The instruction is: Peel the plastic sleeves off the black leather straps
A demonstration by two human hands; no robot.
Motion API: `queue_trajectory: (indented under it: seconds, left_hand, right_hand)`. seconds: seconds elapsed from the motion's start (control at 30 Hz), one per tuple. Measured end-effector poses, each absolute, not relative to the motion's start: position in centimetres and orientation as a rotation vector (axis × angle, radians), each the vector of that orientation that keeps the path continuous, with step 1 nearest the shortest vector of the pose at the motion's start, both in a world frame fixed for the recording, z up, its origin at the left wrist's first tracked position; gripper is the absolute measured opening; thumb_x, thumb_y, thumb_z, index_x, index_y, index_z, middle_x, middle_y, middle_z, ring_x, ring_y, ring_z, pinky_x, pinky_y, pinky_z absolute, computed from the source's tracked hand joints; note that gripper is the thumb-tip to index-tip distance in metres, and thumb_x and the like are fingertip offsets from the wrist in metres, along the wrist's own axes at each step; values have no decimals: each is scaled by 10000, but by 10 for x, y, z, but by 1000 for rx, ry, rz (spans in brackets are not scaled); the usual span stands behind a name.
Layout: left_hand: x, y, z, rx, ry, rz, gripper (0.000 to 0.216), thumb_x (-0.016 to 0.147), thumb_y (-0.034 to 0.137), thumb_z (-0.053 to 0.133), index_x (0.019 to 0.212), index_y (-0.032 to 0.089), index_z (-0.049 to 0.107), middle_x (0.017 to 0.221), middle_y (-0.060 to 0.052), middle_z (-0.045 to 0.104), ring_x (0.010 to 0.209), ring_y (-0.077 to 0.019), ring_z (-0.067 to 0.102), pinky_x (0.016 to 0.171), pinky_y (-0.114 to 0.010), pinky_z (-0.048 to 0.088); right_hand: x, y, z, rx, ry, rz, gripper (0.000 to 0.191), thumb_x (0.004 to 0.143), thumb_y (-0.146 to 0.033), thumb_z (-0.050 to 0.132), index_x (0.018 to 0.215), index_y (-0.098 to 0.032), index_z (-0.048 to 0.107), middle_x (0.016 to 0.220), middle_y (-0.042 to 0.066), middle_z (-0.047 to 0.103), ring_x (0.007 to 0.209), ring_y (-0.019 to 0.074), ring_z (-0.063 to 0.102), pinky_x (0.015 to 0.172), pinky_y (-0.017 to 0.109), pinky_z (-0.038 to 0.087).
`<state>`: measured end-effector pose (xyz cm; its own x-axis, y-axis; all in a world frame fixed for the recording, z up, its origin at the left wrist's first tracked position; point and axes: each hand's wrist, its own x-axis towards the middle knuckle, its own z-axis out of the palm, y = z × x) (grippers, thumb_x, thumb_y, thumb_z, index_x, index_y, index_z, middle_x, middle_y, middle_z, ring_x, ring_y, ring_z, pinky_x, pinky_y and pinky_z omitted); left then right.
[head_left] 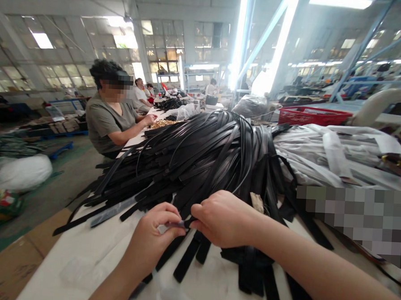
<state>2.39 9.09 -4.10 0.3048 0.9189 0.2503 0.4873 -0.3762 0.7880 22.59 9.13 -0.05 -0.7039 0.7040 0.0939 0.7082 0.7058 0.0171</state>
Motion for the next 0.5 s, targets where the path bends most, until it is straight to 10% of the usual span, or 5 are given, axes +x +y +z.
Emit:
queue_trajectory:
  seconds: [0.5]
  left_hand:
    - [16,95,-33,1958,1492,719,95,762,259,585,685,210,610,659,27,650,681,-180,621,658,-269,424]
  right_hand:
    - [241,120,-9,-1037,-2707,-107,241,961,-297,462,794,-168,579,774,32,646,740,154,614,663,292,368]
